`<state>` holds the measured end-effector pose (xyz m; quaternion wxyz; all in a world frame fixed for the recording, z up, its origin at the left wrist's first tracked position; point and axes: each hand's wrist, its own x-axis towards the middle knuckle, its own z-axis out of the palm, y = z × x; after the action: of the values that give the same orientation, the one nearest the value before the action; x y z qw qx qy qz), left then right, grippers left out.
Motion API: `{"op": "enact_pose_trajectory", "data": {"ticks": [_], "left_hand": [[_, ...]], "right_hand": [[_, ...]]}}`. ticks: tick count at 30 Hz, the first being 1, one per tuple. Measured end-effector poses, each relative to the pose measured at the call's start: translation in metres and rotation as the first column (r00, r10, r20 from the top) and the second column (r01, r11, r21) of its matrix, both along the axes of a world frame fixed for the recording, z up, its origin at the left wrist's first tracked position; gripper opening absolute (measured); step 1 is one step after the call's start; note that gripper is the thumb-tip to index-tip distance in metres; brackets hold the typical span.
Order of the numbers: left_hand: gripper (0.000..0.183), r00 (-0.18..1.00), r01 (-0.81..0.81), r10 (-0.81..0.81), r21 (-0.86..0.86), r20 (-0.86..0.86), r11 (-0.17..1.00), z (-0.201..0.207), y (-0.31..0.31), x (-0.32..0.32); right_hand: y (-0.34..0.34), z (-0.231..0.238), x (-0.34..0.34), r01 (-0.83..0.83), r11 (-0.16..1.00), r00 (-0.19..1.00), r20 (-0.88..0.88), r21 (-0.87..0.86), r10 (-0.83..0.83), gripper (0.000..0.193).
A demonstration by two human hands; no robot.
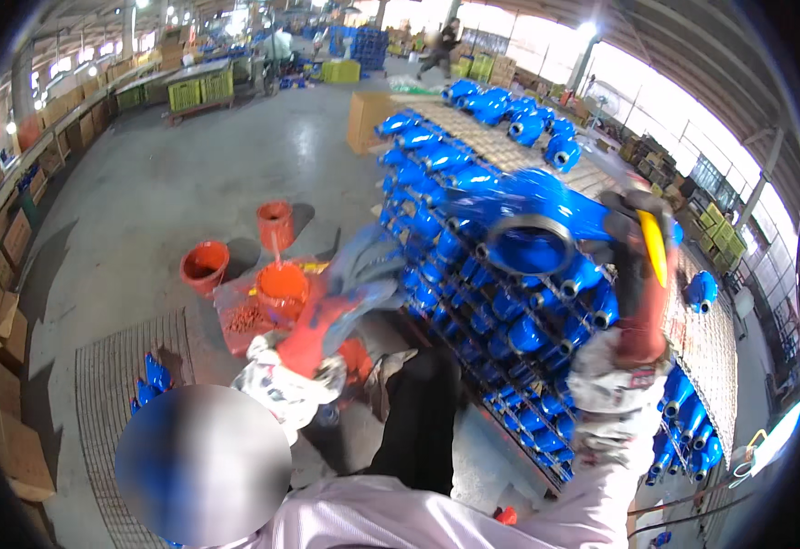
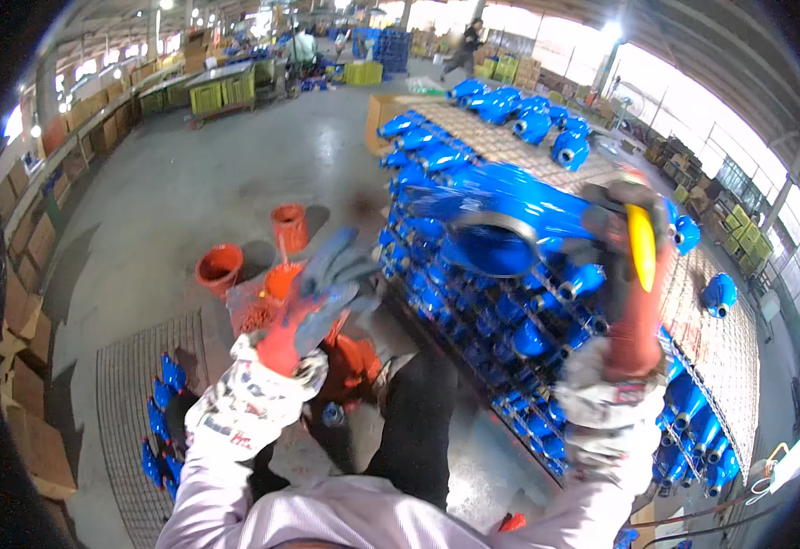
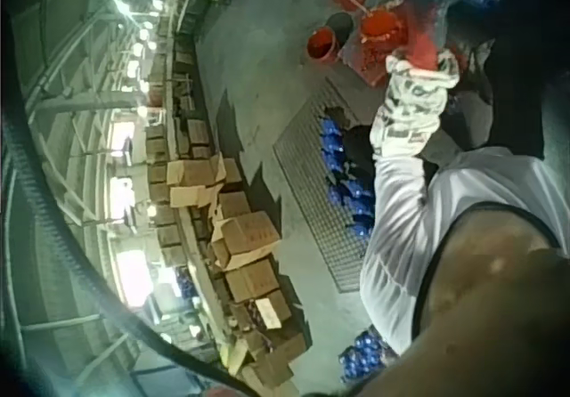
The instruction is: The person paints the rims and threaded openings of pipe fittings using red paint and a paintbrush, trims the brush bristles with shears, and places the painted fittings onto a wire grid.
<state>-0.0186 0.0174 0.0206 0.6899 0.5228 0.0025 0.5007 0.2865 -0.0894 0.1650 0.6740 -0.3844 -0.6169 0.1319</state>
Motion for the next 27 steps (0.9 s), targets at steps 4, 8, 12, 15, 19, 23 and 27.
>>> {"op": "enact_pose_trajectory", "data": {"ticks": [4, 8, 12, 15, 19, 23, 27], "left_hand": [[0.079, 0.947, 0.064, -0.062, 0.003, 0.315, 0.998, -0.02, 0.013, 0.0], [0.062, 0.949, -0.2, 0.203, -0.035, 0.241, 0.979, -0.033, 0.016, -0.08], [0.055, 0.893, -0.378, 0.419, -0.228, 0.163, 0.897, -0.054, 0.037, -0.137], [0.058, 0.777, -0.621, 0.608, -0.04, -0.163, 0.783, -0.077, 0.069, -0.196], [0.055, 0.778, -0.405, 0.6, -0.582, 0.186, 0.705, -0.062, 0.107, -0.207], [0.056, 0.736, -0.428, 0.659, -0.645, 0.158, 0.633, -0.11, 0.137, -0.251], [0.054, 0.865, -0.276, 0.434, -0.485, 0.251, 0.83, -0.154, 0.157, -0.279]], "right_hand": [[0.064, -0.076, -0.092, -0.728, 0.685, 0.579, -0.547, -0.013, 0.604, 0.025], [0.119, -0.142, -0.16, -0.298, 0.88, 0.953, -0.162, -0.37, 0.255, 0.036], [0.163, -0.181, -0.184, -0.392, 0.885, 0.92, -0.092, -0.25, 0.381, 0.043], [0.19, -0.212, -0.189, 0.005, 0.991, 0.664, 0.741, -0.13, 0.094, 0.052], [0.233, -0.252, -0.205, 0.11, 0.968, 0.522, 0.842, -0.224, 0.135, 0.025], [0.302, -0.323, -0.229, -0.21, 0.792, 0.945, 0.089, -0.573, 0.315, 0.021], [0.352, -0.365, -0.251, -0.356, 0.671, 0.933, -0.201, -0.651, 0.3, 0.017]]}}
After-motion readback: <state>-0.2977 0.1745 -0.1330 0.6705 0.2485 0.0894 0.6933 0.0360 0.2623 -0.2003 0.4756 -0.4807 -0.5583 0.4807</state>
